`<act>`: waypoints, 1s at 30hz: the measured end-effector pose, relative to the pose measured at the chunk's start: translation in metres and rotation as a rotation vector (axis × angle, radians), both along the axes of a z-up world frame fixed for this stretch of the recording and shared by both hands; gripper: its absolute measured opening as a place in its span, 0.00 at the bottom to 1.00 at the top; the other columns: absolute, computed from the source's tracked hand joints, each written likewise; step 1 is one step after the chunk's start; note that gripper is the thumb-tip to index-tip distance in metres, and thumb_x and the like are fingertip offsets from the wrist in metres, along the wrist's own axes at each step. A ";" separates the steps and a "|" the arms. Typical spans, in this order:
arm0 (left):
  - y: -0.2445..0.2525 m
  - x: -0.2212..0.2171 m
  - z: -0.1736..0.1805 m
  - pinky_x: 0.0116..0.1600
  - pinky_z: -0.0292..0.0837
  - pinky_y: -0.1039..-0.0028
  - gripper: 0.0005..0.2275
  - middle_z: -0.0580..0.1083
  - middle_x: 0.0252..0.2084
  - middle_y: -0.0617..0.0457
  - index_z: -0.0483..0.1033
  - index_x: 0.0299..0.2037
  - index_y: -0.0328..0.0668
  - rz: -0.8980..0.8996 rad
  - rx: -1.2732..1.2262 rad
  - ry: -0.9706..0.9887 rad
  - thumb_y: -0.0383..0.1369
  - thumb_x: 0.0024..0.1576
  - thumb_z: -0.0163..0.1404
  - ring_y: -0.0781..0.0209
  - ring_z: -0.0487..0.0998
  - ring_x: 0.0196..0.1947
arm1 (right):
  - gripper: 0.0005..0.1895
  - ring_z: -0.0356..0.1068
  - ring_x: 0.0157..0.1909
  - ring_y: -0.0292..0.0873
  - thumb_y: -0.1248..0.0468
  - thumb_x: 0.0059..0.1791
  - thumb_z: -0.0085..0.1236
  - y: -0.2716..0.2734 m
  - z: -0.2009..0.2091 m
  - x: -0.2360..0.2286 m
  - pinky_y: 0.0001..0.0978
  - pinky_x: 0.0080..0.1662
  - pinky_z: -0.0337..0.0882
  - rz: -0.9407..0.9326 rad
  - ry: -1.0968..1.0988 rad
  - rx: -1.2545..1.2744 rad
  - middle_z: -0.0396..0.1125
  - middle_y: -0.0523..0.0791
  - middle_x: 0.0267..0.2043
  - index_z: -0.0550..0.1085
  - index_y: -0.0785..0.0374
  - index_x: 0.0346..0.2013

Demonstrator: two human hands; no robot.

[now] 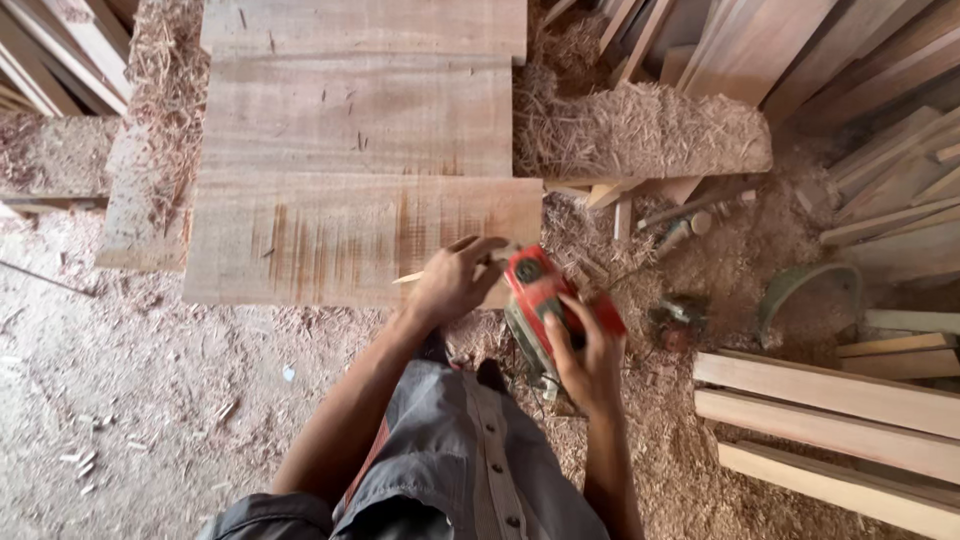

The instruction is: The person uses a power sander to smooth the surface of a wooden board, moving the tool across the surface and later wiping away sawdust by hand.

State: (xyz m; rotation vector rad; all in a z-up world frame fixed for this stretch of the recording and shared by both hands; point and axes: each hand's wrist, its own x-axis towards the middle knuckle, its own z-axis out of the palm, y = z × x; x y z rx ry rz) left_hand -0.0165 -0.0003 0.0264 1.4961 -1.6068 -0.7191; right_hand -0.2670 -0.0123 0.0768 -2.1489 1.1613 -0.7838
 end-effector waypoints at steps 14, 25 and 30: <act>0.023 0.078 0.020 0.40 0.77 0.58 0.26 0.76 0.49 0.40 0.68 0.62 0.39 0.219 -0.115 -0.154 0.46 0.58 0.56 0.39 0.80 0.41 | 0.28 0.76 0.28 0.41 0.45 0.50 0.52 -0.045 0.044 0.114 0.34 0.30 0.73 0.175 0.230 0.363 0.77 0.47 0.34 0.75 0.57 0.58; 0.019 0.116 0.018 0.37 0.77 0.59 0.22 0.78 0.36 0.40 0.71 0.53 0.35 0.421 -0.206 -0.074 0.46 0.59 0.57 0.42 0.82 0.34 | 0.22 0.70 0.26 0.33 0.52 0.53 0.55 -0.061 0.050 0.171 0.25 0.28 0.70 0.331 0.064 0.421 0.72 0.45 0.29 0.77 0.64 0.55; -0.001 0.105 0.026 0.29 0.76 0.61 0.23 0.77 0.24 0.43 0.72 0.37 0.37 0.720 0.029 0.108 0.51 0.52 0.63 0.46 0.82 0.24 | 0.23 0.70 0.24 0.34 0.54 0.53 0.50 -0.054 0.047 0.184 0.29 0.26 0.69 0.201 0.225 0.411 0.72 0.44 0.26 0.75 0.63 0.57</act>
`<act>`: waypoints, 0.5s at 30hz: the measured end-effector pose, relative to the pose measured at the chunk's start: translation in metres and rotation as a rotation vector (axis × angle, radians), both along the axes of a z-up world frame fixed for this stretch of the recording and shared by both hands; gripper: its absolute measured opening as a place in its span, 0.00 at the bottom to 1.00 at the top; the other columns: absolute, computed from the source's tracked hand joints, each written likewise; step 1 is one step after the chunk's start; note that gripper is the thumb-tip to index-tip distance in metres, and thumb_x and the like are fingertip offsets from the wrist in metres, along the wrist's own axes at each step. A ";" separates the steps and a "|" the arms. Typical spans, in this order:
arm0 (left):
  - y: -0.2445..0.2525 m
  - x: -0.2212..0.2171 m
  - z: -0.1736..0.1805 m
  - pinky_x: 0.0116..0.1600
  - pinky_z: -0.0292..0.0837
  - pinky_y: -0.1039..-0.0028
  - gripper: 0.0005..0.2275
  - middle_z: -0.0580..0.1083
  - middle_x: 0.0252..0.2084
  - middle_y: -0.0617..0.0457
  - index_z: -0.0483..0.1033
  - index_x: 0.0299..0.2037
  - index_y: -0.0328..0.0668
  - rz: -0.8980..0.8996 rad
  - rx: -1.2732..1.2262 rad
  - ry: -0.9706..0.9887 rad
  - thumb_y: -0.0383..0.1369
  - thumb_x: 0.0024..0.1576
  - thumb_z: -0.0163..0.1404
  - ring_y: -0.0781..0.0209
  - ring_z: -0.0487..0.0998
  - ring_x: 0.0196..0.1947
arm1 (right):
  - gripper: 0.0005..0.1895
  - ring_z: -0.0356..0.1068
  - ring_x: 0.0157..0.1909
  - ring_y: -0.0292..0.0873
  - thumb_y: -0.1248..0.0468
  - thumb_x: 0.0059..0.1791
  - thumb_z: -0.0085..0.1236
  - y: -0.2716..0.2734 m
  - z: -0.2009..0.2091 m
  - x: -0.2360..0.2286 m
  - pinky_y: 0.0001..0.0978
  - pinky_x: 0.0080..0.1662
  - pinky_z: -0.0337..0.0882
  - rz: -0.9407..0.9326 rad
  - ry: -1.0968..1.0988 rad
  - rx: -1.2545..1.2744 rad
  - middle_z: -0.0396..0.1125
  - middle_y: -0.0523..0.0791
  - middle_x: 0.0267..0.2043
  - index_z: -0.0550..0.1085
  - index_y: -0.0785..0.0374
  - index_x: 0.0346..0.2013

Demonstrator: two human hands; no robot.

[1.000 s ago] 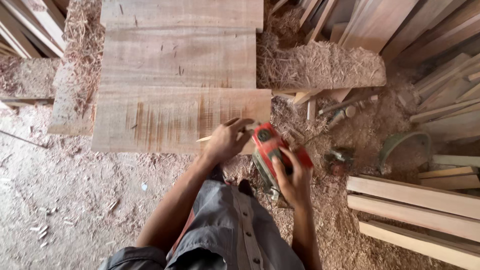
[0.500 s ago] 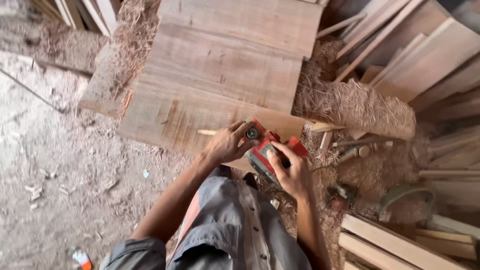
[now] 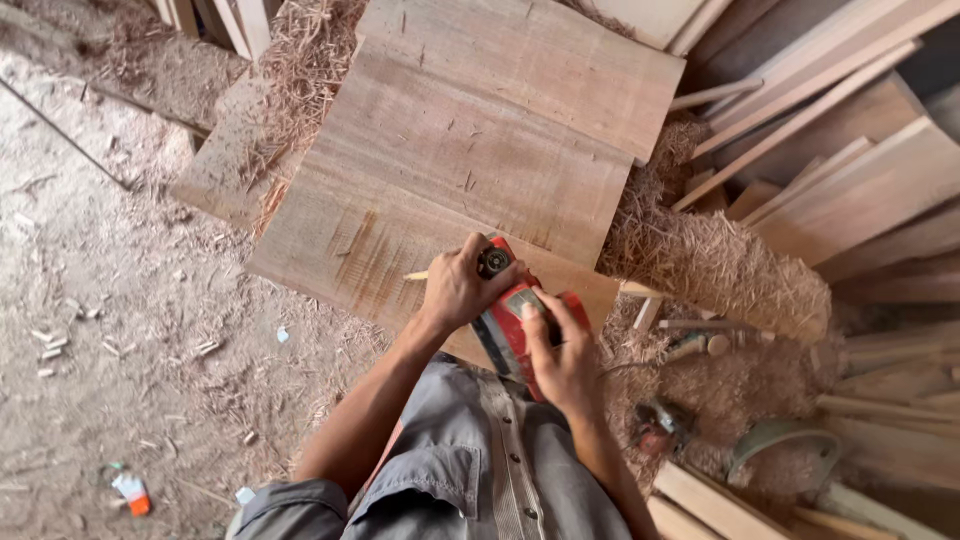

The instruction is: The person uses a power sander to smooth the surface of a wooden board, moving the tool across the surface and later wiping away sawdust by hand.

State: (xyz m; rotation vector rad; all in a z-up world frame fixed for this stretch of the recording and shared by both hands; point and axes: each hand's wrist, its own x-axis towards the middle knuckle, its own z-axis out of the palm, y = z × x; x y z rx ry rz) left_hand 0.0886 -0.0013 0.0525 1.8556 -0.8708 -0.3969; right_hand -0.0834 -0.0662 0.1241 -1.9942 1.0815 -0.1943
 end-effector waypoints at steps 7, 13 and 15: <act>-0.024 -0.022 0.018 0.28 0.75 0.61 0.23 0.76 0.20 0.43 0.69 0.28 0.39 0.306 0.061 0.040 0.51 0.50 0.64 0.45 0.80 0.21 | 0.21 0.69 0.31 0.32 0.56 0.57 0.53 -0.025 0.005 -0.004 0.27 0.35 0.70 0.207 -0.361 -0.073 0.72 0.43 0.31 0.74 0.70 0.57; -0.051 -0.066 0.029 0.28 0.74 0.58 0.24 0.75 0.20 0.43 0.69 0.31 0.39 0.395 0.071 -0.001 0.51 0.47 0.65 0.43 0.79 0.22 | 0.23 0.66 0.26 0.32 0.55 0.54 0.53 -0.077 0.004 -0.043 0.26 0.30 0.68 0.258 -0.319 0.146 0.70 0.43 0.29 0.73 0.69 0.58; -0.062 -0.085 0.030 0.31 0.75 0.59 0.24 0.76 0.24 0.42 0.70 0.34 0.37 0.372 0.066 0.004 0.51 0.48 0.64 0.43 0.81 0.25 | 0.24 0.65 0.27 0.31 0.56 0.54 0.54 -0.097 0.004 -0.060 0.25 0.31 0.68 0.302 -0.304 0.134 0.71 0.42 0.30 0.73 0.70 0.59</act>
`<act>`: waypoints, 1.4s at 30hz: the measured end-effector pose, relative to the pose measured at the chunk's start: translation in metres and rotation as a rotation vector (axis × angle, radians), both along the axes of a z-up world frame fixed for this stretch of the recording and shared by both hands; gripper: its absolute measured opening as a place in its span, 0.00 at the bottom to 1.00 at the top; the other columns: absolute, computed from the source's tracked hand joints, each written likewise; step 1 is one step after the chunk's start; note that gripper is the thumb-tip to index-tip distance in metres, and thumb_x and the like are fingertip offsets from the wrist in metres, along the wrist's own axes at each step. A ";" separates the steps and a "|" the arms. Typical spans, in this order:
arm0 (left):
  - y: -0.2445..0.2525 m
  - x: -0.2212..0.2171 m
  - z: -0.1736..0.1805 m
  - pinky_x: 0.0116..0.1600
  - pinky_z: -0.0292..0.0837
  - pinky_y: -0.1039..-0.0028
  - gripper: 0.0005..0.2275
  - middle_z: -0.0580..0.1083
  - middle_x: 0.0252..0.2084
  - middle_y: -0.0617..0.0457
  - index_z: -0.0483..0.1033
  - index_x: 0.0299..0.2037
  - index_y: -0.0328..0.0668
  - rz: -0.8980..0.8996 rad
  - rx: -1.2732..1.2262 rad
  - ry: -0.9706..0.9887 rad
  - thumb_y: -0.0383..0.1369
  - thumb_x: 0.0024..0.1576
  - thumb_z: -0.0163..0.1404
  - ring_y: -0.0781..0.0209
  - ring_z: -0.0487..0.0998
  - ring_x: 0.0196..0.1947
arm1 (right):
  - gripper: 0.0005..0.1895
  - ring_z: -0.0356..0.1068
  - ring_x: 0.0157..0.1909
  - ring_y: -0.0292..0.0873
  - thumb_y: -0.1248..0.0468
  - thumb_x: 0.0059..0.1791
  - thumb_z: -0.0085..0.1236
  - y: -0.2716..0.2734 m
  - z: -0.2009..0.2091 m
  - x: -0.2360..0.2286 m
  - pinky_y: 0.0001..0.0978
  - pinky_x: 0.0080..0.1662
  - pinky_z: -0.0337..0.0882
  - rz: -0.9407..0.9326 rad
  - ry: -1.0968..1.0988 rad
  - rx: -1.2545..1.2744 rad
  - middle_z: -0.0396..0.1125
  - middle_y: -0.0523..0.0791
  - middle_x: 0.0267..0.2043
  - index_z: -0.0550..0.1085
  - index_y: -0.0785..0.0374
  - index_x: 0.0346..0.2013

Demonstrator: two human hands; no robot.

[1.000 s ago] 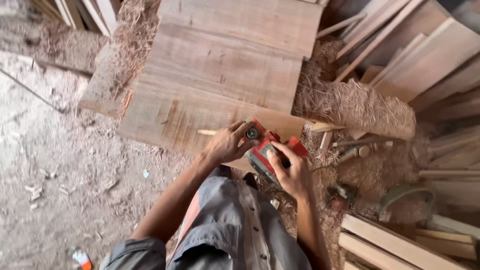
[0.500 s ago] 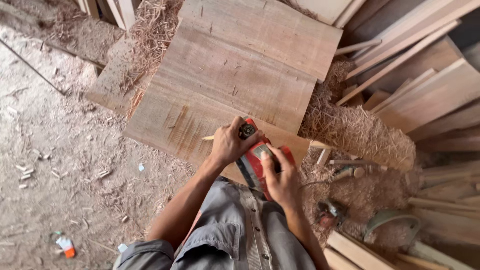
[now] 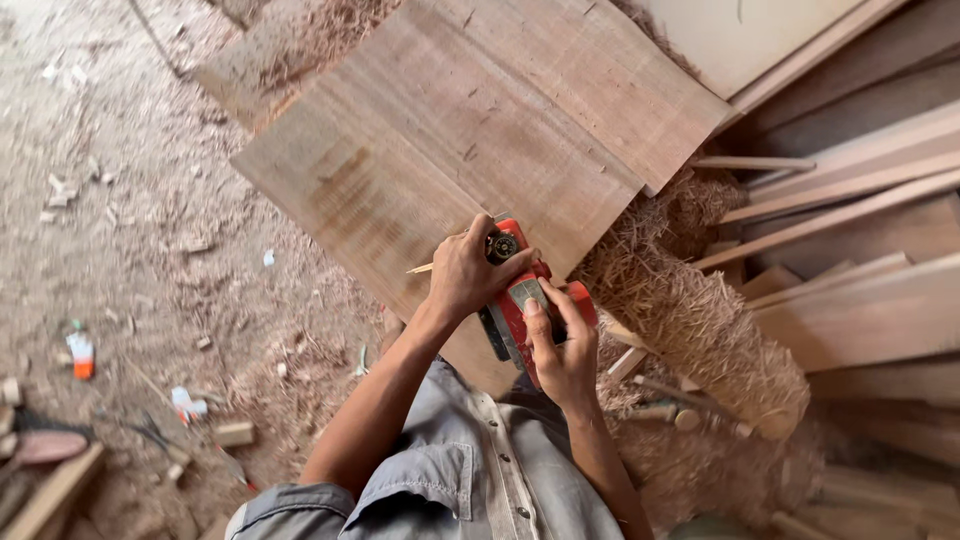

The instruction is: The person uses a power sander to smooth the surface of a wooden board, moving the tool across the surface and later wiping away sawdust by hand.

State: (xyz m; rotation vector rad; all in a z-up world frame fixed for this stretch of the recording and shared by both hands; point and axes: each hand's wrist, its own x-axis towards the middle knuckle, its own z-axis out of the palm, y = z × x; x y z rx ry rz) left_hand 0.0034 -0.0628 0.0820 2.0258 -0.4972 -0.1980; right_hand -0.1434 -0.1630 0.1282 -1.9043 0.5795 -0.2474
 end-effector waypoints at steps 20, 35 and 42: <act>-0.028 -0.123 -0.020 0.42 0.74 0.57 0.19 0.76 0.38 0.38 0.71 0.47 0.33 0.085 0.088 -0.211 0.44 0.59 0.56 0.39 0.79 0.39 | 0.26 0.71 0.32 0.32 0.55 0.51 0.60 -0.093 0.013 -0.074 0.28 0.34 0.72 0.424 0.009 -0.024 0.75 0.45 0.31 0.74 0.71 0.57; -0.001 -0.147 -0.038 0.57 0.73 0.58 0.20 0.77 0.54 0.36 0.73 0.59 0.36 0.117 -0.120 -0.067 0.45 0.67 0.46 0.41 0.78 0.54 | 0.22 0.72 0.25 0.37 0.49 0.49 0.61 -0.088 0.003 -0.081 0.34 0.30 0.70 0.497 0.178 -0.190 0.72 0.46 0.22 0.76 0.67 0.41; 0.015 -0.149 -0.029 0.55 0.74 0.59 0.22 0.77 0.52 0.38 0.74 0.60 0.39 -0.003 -0.071 0.058 0.45 0.61 0.49 0.42 0.80 0.51 | 0.21 0.70 0.24 0.36 0.50 0.48 0.60 -0.083 0.009 -0.089 0.34 0.28 0.69 0.558 0.276 -0.138 0.71 0.45 0.21 0.77 0.66 0.41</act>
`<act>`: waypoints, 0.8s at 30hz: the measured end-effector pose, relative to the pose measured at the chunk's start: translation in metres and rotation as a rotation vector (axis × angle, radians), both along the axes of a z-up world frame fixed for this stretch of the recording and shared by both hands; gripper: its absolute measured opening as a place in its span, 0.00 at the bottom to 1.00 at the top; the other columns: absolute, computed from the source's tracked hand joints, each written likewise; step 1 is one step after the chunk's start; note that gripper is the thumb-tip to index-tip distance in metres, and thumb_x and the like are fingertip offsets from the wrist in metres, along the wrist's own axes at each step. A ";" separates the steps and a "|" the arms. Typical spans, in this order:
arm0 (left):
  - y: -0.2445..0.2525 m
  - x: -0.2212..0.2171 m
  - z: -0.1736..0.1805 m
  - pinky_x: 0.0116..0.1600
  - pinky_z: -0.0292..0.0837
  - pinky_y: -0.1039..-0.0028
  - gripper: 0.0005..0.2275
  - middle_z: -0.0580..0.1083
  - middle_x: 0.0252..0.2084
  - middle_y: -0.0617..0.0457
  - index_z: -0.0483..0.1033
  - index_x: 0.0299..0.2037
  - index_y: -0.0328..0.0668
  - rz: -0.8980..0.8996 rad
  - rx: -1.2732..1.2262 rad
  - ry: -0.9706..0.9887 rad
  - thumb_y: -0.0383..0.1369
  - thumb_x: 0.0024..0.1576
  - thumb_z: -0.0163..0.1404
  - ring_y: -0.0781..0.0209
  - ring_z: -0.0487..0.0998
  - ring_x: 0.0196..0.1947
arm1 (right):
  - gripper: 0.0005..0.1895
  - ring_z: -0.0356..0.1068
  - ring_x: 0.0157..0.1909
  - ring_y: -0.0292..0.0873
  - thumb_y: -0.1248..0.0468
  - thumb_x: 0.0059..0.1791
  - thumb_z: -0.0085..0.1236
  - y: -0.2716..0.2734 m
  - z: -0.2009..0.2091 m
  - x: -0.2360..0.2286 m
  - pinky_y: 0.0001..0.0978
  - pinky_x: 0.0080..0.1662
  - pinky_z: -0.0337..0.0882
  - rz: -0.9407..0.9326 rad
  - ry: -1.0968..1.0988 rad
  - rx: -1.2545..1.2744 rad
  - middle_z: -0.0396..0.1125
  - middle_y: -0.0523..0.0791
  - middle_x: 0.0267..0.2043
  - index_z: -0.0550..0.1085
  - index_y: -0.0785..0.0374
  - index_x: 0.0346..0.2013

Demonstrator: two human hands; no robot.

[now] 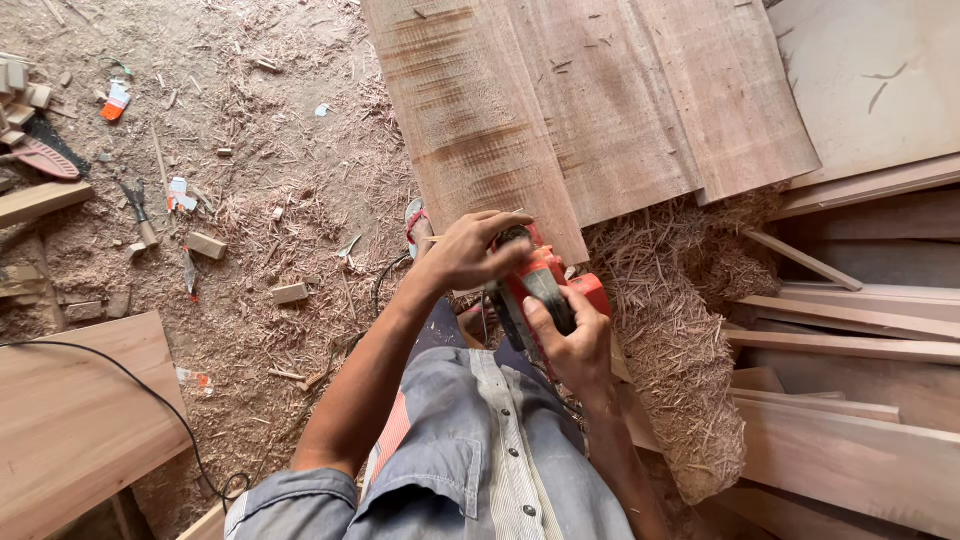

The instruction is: The person uses a power sander to smooth the surface of a wooden board, moving the tool across the surface and later wiping away sawdust by hand.

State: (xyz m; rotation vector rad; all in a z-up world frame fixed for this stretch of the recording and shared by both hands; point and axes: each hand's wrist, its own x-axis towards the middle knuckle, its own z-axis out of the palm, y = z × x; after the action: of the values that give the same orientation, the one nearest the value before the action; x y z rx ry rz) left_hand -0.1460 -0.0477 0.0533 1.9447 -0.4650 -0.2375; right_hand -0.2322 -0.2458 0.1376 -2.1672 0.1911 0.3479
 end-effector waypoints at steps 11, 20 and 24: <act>-0.020 -0.022 -0.032 0.47 0.74 0.57 0.21 0.76 0.43 0.40 0.69 0.56 0.36 0.076 0.150 -0.261 0.43 0.61 0.54 0.39 0.78 0.42 | 0.19 0.62 0.25 0.31 0.52 0.52 0.59 -0.003 -0.007 -0.020 0.29 0.28 0.63 0.004 -0.072 0.133 0.66 0.40 0.21 0.76 0.67 0.43; 0.022 -0.018 -0.056 0.37 0.77 0.60 0.23 0.77 0.38 0.42 0.70 0.60 0.39 0.292 -0.012 -0.223 0.44 0.60 0.54 0.53 0.80 0.33 | 0.23 0.59 0.23 0.32 0.47 0.52 0.57 -0.011 -0.025 -0.029 0.29 0.26 0.59 -0.133 0.099 0.205 0.62 0.38 0.21 0.74 0.68 0.34; 0.068 0.004 -0.125 0.33 0.81 0.68 0.16 0.80 0.40 0.43 0.76 0.55 0.38 0.795 -0.015 0.141 0.41 0.66 0.47 0.58 0.81 0.31 | 0.22 0.59 0.19 0.31 0.47 0.51 0.51 -0.017 -0.027 -0.041 0.27 0.23 0.58 -0.067 0.146 0.142 0.60 0.38 0.16 0.73 0.63 0.26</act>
State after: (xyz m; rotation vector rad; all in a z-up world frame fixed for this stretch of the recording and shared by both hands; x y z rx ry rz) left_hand -0.1415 0.0201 -0.0722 1.9300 0.4077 0.1437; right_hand -0.2734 -0.2631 0.1110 -1.9915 0.3113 0.4681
